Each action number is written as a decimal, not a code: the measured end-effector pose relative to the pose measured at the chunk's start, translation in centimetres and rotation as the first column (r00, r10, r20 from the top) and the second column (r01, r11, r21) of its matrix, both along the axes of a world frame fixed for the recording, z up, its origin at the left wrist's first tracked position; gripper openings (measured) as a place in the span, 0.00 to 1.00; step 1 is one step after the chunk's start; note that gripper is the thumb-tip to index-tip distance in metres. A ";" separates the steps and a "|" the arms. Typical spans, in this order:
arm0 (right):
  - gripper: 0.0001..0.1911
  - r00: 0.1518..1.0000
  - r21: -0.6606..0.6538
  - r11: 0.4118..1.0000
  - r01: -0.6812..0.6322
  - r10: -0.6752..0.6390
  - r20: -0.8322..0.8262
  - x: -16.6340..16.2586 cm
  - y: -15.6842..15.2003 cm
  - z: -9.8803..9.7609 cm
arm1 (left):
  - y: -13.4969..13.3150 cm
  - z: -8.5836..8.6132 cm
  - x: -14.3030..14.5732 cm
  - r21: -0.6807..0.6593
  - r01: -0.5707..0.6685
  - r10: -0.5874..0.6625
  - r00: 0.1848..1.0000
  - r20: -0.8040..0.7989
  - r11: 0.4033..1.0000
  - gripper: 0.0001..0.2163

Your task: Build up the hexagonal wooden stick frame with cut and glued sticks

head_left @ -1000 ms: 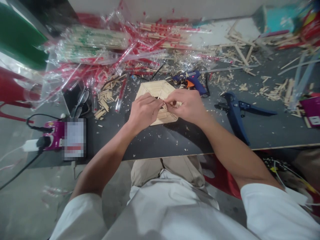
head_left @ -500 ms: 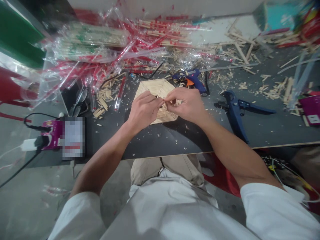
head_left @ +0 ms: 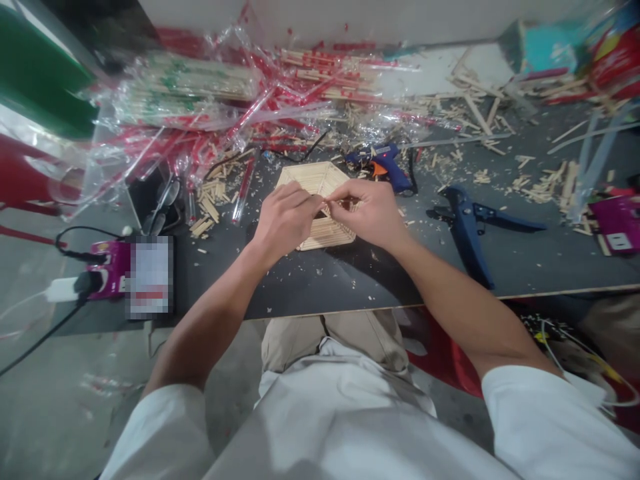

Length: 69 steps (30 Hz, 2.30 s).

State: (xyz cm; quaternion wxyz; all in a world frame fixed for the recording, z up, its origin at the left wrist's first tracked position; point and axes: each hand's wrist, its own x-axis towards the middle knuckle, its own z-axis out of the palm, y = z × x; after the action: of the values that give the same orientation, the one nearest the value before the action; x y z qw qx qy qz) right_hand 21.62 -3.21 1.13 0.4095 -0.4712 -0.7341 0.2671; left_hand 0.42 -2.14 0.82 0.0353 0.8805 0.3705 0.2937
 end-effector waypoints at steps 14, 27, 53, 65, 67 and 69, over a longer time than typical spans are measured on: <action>0.10 0.943 0.128 0.936 0.327 -0.332 0.017 7.7 -0.1 2.8 | -0.1 -0.9 0.3 0.069 -0.016 0.009 0.995 0.100 0.997 0.15; 0.51 0.555 -0.244 0.738 0.629 -0.206 0.806 20.6 -8.7 1.2 | -0.2 -1.0 0.9 0.294 0.011 -0.066 0.982 0.180 0.956 0.10; 0.12 0.919 -0.659 0.726 0.198 0.096 0.382 5.4 -9.3 7.4 | -1.2 -0.3 1.3 0.311 -0.067 0.002 0.978 0.207 0.948 0.09; 0.14 0.965 -0.616 0.777 0.133 0.039 0.259 1.5 -8.4 6.8 | -2.1 -0.3 2.1 0.299 -0.010 -0.050 0.980 0.192 0.954 0.10; 0.14 0.967 -0.595 0.793 0.129 0.033 0.253 1.4 -8.5 6.6 | -2.2 -0.3 2.1 0.267 -0.012 -0.041 0.980 0.193 0.964 0.10; 0.14 0.969 -0.571 0.811 0.127 0.022 0.246 1.4 -8.6 6.4 | -2.3 -0.3 2.1 0.244 -0.013 -0.036 0.981 0.193 0.970 0.10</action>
State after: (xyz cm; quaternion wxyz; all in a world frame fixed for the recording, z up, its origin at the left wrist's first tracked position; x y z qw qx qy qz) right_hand 22.98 -11.77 7.49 0.1604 -0.6231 -0.6475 0.4084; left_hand 2.53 -4.39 0.52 -0.0353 0.8470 0.3212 0.4221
